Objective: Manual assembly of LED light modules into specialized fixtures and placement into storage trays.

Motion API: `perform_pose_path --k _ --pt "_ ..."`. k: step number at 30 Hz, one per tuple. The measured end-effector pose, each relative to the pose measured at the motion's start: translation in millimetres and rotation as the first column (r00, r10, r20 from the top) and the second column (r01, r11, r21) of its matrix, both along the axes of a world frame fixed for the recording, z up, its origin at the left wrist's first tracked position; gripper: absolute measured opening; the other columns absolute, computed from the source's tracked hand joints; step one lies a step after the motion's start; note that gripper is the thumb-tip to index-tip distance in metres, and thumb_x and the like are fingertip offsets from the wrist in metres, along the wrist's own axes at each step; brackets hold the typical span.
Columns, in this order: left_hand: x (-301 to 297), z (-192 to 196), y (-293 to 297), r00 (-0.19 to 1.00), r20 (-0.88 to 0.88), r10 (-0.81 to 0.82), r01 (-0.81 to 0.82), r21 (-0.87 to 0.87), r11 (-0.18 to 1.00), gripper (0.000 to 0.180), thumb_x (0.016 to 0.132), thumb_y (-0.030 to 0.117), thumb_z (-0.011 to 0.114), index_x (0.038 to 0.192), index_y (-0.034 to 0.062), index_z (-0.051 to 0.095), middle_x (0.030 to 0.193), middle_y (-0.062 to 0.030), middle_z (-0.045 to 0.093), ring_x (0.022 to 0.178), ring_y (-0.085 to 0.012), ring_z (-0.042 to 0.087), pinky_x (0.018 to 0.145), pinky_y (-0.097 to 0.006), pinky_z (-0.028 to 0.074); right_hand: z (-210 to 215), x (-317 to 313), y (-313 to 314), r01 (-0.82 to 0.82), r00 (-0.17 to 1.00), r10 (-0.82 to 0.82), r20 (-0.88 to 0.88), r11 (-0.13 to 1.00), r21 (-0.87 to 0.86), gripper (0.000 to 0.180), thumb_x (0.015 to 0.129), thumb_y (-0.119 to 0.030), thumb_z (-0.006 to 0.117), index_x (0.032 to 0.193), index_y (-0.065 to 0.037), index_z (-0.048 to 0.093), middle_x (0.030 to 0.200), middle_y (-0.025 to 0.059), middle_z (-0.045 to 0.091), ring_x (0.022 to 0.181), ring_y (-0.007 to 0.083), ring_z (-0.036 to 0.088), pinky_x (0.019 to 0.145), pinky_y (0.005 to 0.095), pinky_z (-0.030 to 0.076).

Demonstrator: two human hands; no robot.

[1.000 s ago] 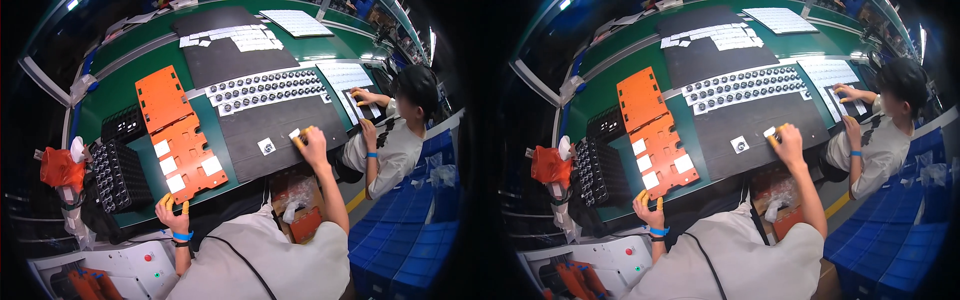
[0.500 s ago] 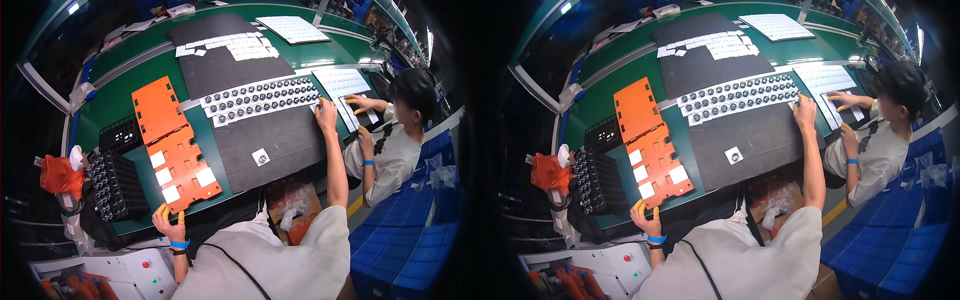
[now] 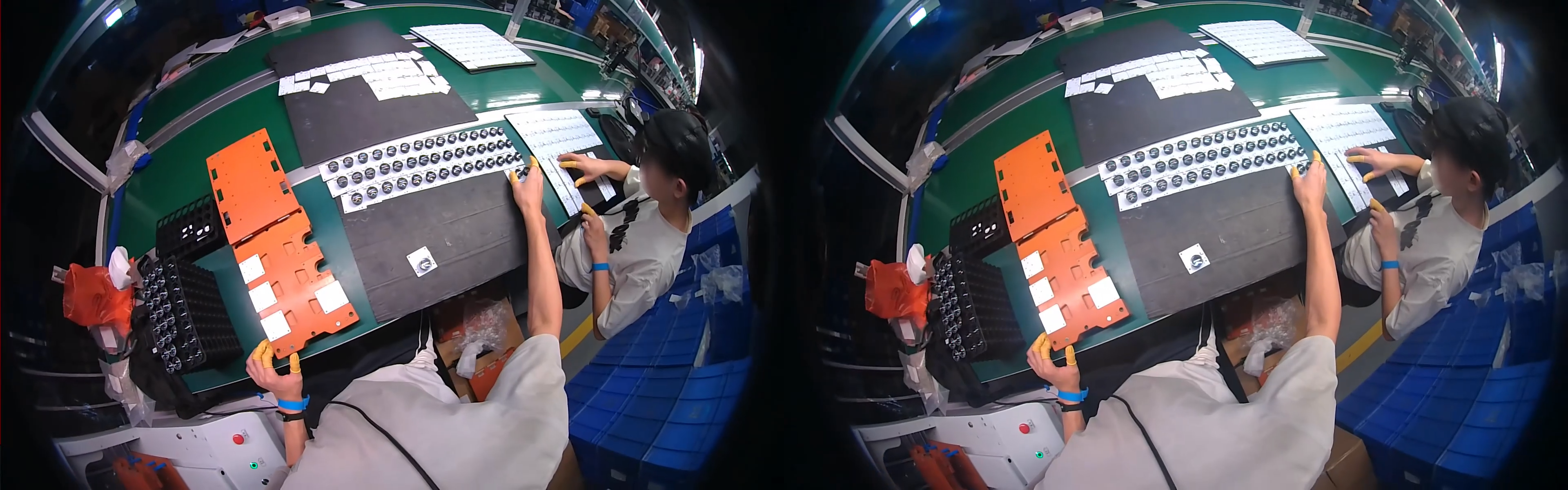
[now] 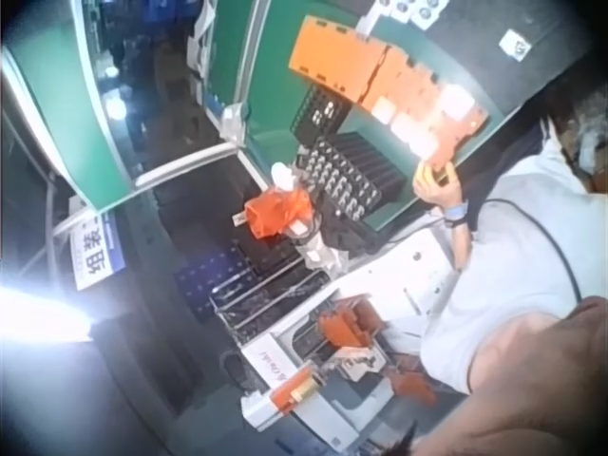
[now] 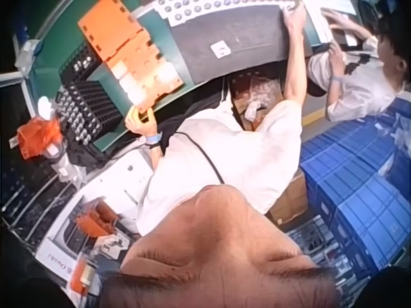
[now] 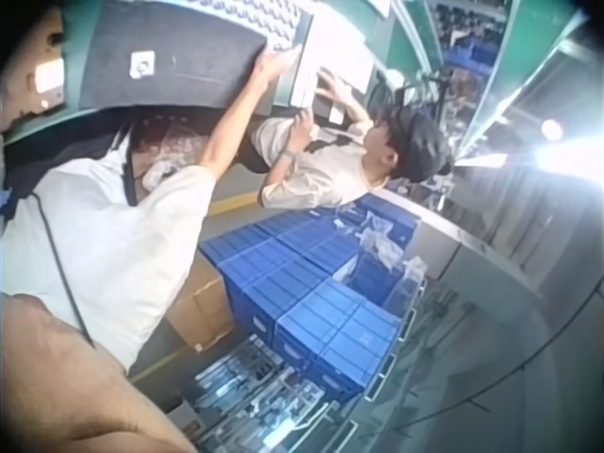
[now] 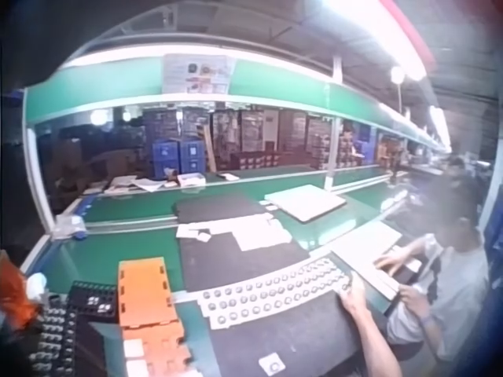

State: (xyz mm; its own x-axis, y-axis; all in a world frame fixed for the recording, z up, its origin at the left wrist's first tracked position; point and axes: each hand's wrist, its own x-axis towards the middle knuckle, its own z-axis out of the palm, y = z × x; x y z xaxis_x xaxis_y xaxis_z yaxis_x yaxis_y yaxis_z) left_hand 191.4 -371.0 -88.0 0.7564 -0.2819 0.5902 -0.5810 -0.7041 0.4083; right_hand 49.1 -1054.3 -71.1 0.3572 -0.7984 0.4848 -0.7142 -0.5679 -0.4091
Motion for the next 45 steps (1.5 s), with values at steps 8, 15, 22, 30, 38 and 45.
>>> perform_pose_path --k 8,15,22,30,38,45 --pt "0.5 7.9 -0.3 1.0 -0.011 -0.018 0.018 -0.002 1.0 0.059 0.085 0.053 0.075 0.107 -0.0015 0.068 0.113 -0.0129 0.066 0.109 -0.0356 0.057 0.097 -0.049 0.042 -2.9 -0.6 -11.0 -0.091 0.993 0.084 0.083 0.992 0.083 0.073 0.086 -0.017 0.077 0.148 0.002 0.041 0.132 0.0246 0.057 0.124 0.0397 0.053 0.107 0.0452 0.043" --pt "1.6 44.3 -2.3 0.977 -0.19 -0.096 0.063 -0.171 0.983 0.032 0.089 0.022 0.073 0.11 -0.0019 0.067 0.11 -0.0178 0.066 0.102 -0.0396 0.059 0.093 -0.045 0.048 10.2 25.1 39.2 -0.112 0.992 0.121 0.032 0.972 -0.206 0.067 0.089 -0.022 0.074 0.144 0.006 0.046 0.135 0.0266 0.054 0.125 0.0437 0.049 0.109 0.0475 0.039" --pt "28.9 76.5 -22.9 0.903 -0.43 0.015 -0.099 -0.175 0.98 0.043 0.088 0.015 0.074 0.126 -0.001 0.062 0.101 -0.0148 0.064 0.077 -0.0284 0.061 0.073 -0.039 0.052 72.6 62.3 200.1 -0.514 0.838 0.53 0.129 0.847 -0.135 0.06 0.089 -0.004 0.073 0.144 -0.001 0.049 0.135 0.0229 0.055 0.128 0.0405 0.052 0.11 0.0439 0.041" --pt "57.2 71.4 -32.2 0.83 -0.54 0.138 -0.198 -0.054 0.979 0.036 0.095 0.031 0.072 0.106 -0.0025 0.067 0.08 -0.0173 0.067 0.074 -0.0342 0.066 0.067 -0.042 0.052 93.3 50.8 273.0 -0.361 0.843 0.467 -0.266 0.859 0.362 0.039 0.085 -0.039 0.08 0.085 0.0 0.071 0.079 0.0197 0.072 0.077 0.0396 0.071 0.067 0.0484 0.054" --pt "58.2 63.6 -30.8 0.831 -0.55 0.078 -0.17 -0.118 0.978 0.031 0.095 0.026 0.072 0.105 -0.0025 0.067 0.082 -0.0177 0.07 0.07 -0.031 0.067 0.065 -0.04 0.05 79.0 21.8 292.2 -0.465 0.816 0.534 -0.219 0.833 0.299 0.03 0.08 -0.025 0.082 0.092 -0.001 0.069 0.09 0.0156 0.068 0.087 0.0365 0.068 0.076 0.0468 0.055" --pt "55.2 52.7 -25.8 0.865 -0.499 0.055 -0.151 -0.154 0.976 0.03 0.097 0.026 0.07 0.108 -0.0009 0.067 0.08 -0.0156 0.068 0.063 -0.0285 0.057 0.061 -0.04 0.046 54.2 -2.5 170.6 -0.521 0.851 0.511 0.123 0.852 0.061 0.04 0.083 0.007 0.066 0.121 -0.002 0.063 0.112 0.017 0.063 0.106 0.0366 0.063 0.091 0.0397 0.052"
